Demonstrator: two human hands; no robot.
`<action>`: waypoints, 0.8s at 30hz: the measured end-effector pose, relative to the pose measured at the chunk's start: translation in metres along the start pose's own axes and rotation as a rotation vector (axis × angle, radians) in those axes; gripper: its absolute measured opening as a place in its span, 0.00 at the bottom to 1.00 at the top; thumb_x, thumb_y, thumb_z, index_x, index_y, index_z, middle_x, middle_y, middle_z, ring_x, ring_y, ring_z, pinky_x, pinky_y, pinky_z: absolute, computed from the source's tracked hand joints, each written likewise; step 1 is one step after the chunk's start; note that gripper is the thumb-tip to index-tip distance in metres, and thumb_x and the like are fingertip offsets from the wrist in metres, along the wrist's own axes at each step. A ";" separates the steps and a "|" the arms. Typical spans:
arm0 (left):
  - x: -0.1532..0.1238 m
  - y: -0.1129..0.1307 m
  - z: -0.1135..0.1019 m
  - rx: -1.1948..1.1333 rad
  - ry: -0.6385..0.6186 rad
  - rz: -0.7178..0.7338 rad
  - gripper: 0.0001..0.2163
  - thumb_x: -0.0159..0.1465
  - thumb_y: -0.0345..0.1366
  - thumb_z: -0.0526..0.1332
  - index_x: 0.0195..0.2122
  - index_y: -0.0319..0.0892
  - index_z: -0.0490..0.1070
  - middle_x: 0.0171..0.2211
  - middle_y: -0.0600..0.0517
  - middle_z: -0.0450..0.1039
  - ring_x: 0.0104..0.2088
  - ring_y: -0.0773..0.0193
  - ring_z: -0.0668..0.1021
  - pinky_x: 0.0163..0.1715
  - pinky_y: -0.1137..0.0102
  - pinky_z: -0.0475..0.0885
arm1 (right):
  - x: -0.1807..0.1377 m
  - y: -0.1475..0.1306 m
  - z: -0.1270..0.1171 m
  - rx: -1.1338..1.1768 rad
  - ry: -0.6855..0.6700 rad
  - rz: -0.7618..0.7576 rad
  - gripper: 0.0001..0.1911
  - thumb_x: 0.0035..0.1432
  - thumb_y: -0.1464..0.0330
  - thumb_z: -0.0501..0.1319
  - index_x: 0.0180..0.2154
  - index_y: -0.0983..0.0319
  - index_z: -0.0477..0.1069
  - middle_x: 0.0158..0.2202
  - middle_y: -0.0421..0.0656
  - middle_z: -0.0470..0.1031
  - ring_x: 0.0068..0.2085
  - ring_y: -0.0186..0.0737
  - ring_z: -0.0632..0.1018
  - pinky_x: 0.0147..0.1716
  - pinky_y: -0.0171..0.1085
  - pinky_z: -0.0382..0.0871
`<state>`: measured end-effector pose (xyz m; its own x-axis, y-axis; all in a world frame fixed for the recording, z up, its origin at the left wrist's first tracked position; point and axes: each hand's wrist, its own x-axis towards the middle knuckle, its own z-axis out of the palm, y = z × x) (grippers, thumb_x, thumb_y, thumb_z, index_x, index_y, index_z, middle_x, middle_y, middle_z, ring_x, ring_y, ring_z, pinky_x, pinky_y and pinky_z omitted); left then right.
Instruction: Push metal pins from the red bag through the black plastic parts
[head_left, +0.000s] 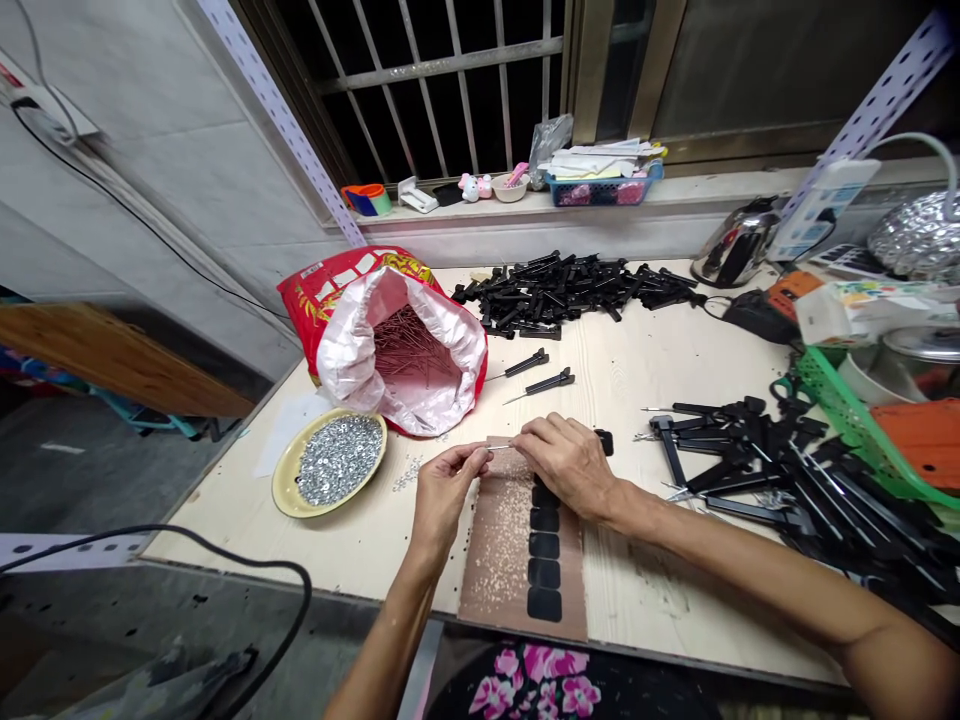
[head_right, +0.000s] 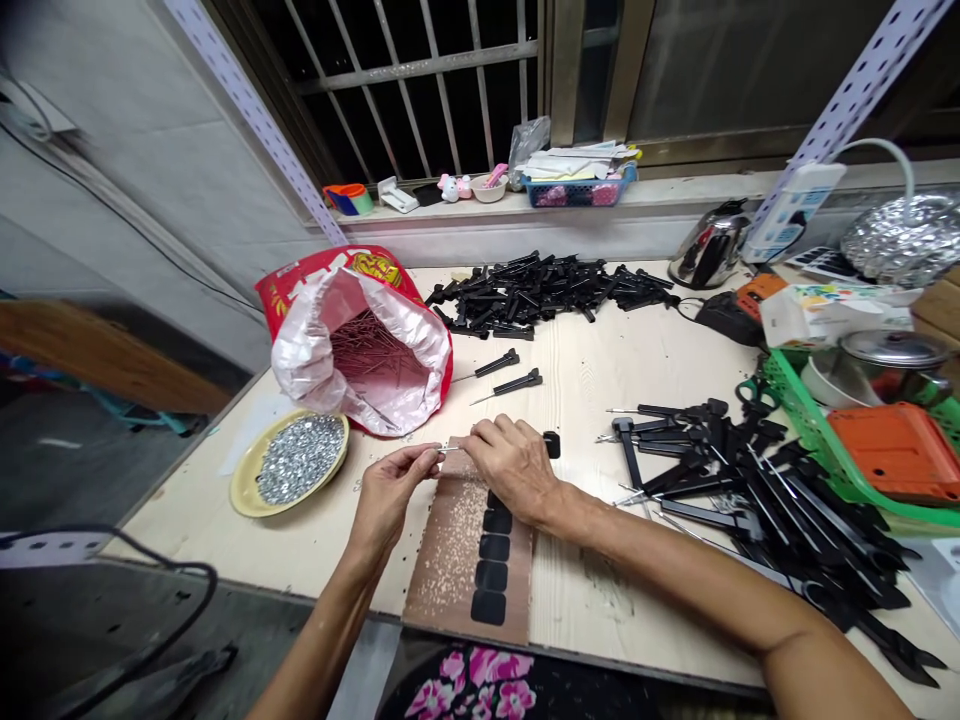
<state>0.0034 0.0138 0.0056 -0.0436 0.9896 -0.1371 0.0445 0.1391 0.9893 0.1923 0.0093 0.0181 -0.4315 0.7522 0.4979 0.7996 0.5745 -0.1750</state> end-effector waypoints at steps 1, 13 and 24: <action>0.000 0.000 0.001 -0.004 -0.002 -0.005 0.13 0.52 0.40 0.68 0.35 0.39 0.79 0.29 0.50 0.79 0.28 0.67 0.76 0.34 0.72 0.71 | -0.001 -0.001 0.001 -0.017 0.006 0.013 0.12 0.66 0.68 0.50 0.41 0.60 0.72 0.37 0.44 0.74 0.37 0.40 0.68 0.33 0.37 0.56; 0.001 -0.003 0.007 0.103 -0.013 0.054 0.11 0.53 0.41 0.67 0.33 0.39 0.79 0.27 0.51 0.78 0.28 0.65 0.76 0.33 0.72 0.71 | -0.011 -0.005 0.006 -0.106 0.015 0.048 0.11 0.67 0.68 0.49 0.39 0.58 0.71 0.30 0.42 0.71 0.33 0.38 0.67 0.30 0.38 0.53; 0.002 0.001 0.001 0.335 -0.093 0.084 0.12 0.55 0.42 0.64 0.35 0.40 0.79 0.29 0.51 0.80 0.29 0.63 0.78 0.32 0.71 0.73 | -0.012 -0.001 0.004 0.220 -0.191 0.207 0.09 0.66 0.65 0.51 0.40 0.61 0.68 0.36 0.42 0.70 0.34 0.34 0.71 0.29 0.32 0.58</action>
<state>0.0045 0.0162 0.0066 0.0644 0.9951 -0.0748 0.3693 0.0459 0.9282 0.1947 0.0009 0.0085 -0.3564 0.8949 0.2685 0.7782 0.4434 -0.4448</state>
